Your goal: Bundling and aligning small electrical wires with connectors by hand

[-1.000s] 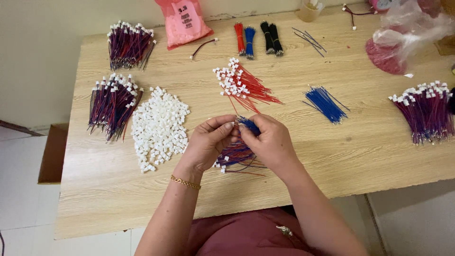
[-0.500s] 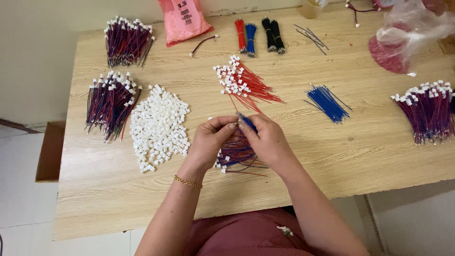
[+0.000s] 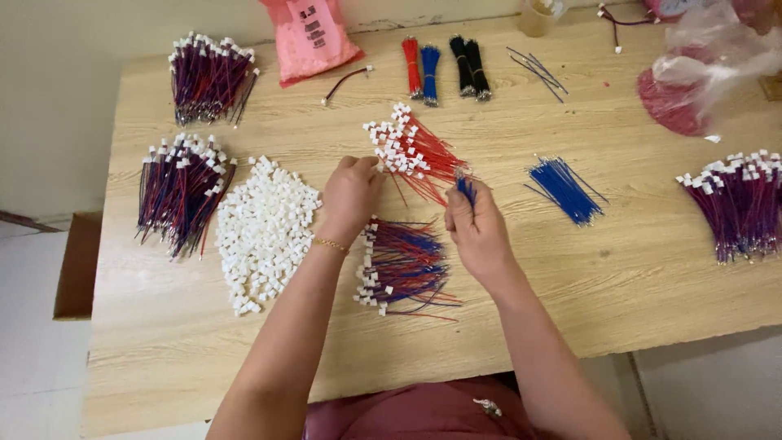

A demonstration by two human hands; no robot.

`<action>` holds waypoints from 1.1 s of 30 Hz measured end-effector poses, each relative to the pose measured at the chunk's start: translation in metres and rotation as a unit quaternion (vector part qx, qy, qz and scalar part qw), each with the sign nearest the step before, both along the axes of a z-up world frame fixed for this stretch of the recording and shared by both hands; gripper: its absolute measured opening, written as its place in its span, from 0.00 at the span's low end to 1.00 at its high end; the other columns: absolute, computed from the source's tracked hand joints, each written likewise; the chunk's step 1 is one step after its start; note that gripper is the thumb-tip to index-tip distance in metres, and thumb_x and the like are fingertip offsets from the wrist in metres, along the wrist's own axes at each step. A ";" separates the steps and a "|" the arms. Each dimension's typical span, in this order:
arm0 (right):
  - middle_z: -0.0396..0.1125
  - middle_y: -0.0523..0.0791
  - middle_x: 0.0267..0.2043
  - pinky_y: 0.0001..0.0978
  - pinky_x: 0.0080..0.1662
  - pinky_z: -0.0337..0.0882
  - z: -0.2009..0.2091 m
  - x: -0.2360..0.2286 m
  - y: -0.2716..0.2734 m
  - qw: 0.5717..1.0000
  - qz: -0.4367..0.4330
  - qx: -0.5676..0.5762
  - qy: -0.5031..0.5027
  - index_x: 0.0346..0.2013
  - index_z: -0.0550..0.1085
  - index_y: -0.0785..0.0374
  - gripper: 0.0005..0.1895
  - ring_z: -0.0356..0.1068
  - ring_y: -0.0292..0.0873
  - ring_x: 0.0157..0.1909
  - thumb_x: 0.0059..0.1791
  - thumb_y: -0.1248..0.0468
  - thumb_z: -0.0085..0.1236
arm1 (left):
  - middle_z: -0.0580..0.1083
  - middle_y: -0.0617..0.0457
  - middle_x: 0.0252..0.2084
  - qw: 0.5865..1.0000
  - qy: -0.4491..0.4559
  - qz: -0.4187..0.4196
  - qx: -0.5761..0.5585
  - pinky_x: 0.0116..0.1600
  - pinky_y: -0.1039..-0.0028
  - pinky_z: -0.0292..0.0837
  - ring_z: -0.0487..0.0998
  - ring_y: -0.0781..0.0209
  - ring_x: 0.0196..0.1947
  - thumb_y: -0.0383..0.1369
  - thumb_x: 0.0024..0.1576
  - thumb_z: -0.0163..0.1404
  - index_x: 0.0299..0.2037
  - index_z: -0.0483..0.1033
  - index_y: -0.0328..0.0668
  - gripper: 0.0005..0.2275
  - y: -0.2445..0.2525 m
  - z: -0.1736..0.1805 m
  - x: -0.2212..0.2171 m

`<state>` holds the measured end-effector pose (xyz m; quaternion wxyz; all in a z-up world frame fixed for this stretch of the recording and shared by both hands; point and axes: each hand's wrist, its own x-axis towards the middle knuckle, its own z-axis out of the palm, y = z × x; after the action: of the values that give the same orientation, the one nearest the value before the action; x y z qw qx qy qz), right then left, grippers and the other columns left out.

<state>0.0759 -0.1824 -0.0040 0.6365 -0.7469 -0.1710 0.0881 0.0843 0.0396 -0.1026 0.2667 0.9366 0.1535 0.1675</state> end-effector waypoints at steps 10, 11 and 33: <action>0.57 0.40 0.16 0.18 0.19 0.55 -0.001 0.004 0.003 0.994 0.072 0.039 0.076 0.30 0.69 0.61 0.10 0.55 0.30 0.15 0.54 0.60 0.50 | 0.72 0.52 0.35 0.998 0.021 -0.009 0.065 0.39 0.60 0.77 0.79 0.47 0.36 0.39 0.50 0.57 0.37 0.80 0.54 0.07 0.008 -0.010 0.010; 0.58 0.40 0.16 0.19 0.19 0.56 -0.003 0.002 0.003 0.993 0.071 0.040 0.081 0.30 0.70 0.61 0.10 0.55 0.31 0.15 0.53 0.60 0.51 | 0.73 0.52 0.33 0.997 0.010 -0.018 0.068 0.39 0.60 0.77 0.79 0.48 0.36 0.39 0.51 0.56 0.38 0.79 0.53 0.07 0.010 -0.010 0.006; 0.68 0.53 0.26 0.40 0.38 0.69 0.058 -0.045 0.000 0.983 0.054 -0.127 -0.121 0.35 0.76 0.63 0.08 0.69 0.47 0.31 0.50 0.61 0.56 | 0.76 0.50 0.29 0.853 -0.132 -0.096 -0.496 0.36 0.78 0.73 0.72 0.69 0.31 0.28 0.57 0.55 0.42 0.79 0.35 0.07 -0.065 0.096 -0.099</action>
<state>0.0308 -0.1819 0.0535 0.5054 -0.8163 -0.2746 0.0526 -0.0151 -0.0256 -0.0069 0.7283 0.6593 0.0885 0.1646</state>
